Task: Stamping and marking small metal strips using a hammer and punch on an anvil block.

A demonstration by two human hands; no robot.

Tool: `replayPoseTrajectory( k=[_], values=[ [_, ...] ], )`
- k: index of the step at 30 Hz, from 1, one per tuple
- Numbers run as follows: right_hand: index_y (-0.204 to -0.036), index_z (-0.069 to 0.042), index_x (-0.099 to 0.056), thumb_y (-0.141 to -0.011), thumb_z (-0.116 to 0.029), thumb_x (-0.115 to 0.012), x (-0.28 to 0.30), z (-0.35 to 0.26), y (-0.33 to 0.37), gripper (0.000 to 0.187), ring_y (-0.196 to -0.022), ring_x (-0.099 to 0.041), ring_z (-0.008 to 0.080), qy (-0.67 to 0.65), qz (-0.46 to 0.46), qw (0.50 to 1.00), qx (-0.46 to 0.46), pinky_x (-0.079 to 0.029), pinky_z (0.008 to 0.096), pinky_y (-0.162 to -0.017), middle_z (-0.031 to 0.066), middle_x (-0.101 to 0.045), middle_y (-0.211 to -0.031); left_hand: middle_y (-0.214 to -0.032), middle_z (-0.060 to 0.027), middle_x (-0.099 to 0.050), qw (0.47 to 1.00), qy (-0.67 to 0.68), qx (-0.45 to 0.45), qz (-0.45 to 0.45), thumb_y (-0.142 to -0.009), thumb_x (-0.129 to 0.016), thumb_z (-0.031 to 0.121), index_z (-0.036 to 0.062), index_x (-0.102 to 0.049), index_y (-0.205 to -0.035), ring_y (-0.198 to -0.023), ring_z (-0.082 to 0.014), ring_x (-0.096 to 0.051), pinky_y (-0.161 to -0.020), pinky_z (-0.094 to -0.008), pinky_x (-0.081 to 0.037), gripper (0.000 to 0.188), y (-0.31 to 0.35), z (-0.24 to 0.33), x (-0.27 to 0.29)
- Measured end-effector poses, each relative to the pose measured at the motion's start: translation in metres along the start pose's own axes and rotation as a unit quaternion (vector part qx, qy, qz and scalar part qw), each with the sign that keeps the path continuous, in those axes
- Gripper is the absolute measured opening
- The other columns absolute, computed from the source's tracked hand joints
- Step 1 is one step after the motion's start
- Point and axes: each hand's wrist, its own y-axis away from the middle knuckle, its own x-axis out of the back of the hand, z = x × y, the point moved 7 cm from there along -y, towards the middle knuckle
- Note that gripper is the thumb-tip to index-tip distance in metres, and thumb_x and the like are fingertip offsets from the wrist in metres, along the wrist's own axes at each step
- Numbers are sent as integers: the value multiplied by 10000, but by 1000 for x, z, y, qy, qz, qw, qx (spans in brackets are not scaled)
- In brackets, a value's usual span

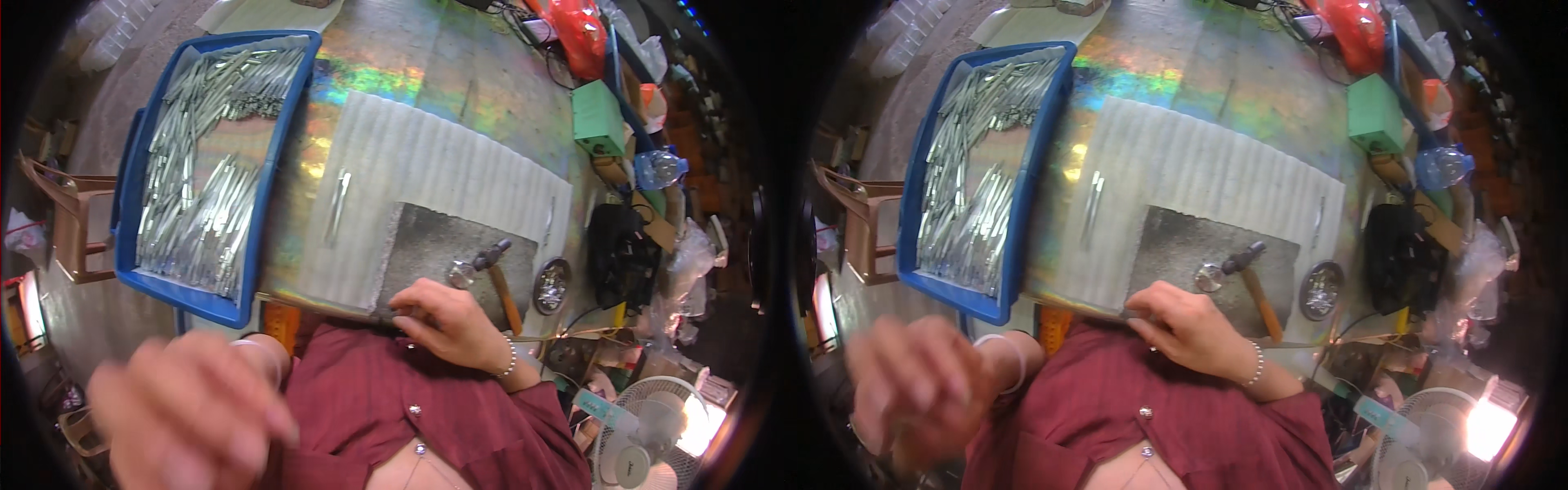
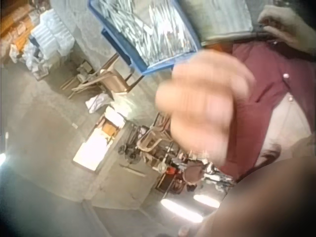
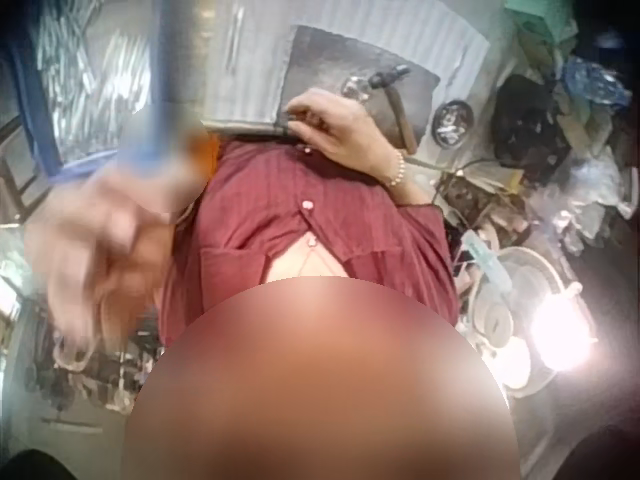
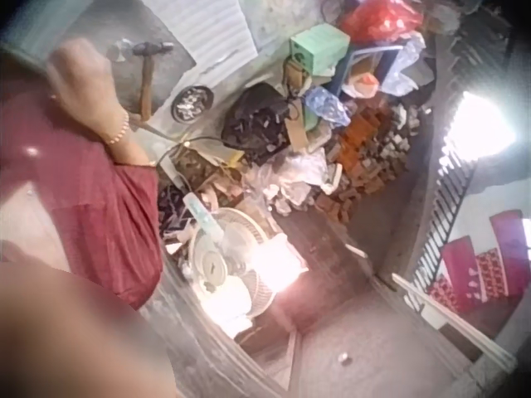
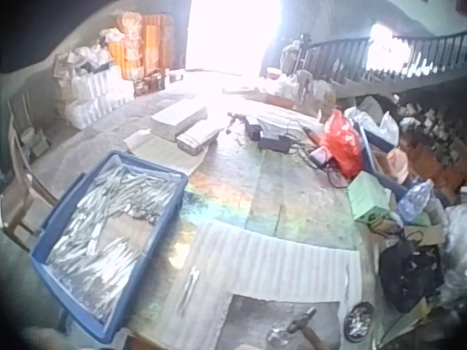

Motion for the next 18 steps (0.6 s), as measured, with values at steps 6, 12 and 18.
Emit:
replayPoseTrajectory(
  k=[6, 12, 18],
  values=[
    [-995, -15, -582, -820, -44, -630, -8, -5, 4, 184, -641, -615, 161, 63, -33, 997, 19, -484, 272, -578, 91, -566, -827, -966, -52, -482, 978, 118, -167, -41, -822, -558, 27, 24, -586, -921, -866, -183, -503, -638, -241, -451, 103, 0, 6, -12],
    [-987, -22, -585, -812, -67, -641, -4, -5, 15, 190, -658, -609, 178, 69, -16, 997, 8, -483, 285, -586, 92, -569, -835, -1014, -49, -456, 979, 92, -159, -90, -826, -560, 41, 36, -559, -963, -913, -187, -468, -682, -258, -419, 137, -13, 20, -11],
    [-966, -28, -594, -792, -73, -651, -4, -13, 20, 189, -669, -606, 238, 113, -20, 993, 5, -493, 319, -603, 99, -595, -869, -1061, -46, -430, 982, 60, -119, -138, -830, -563, 56, 47, -531, -1005, -960, -190, -434, -725, -275, -386, 177, -22, 30, -12]
  ],
)
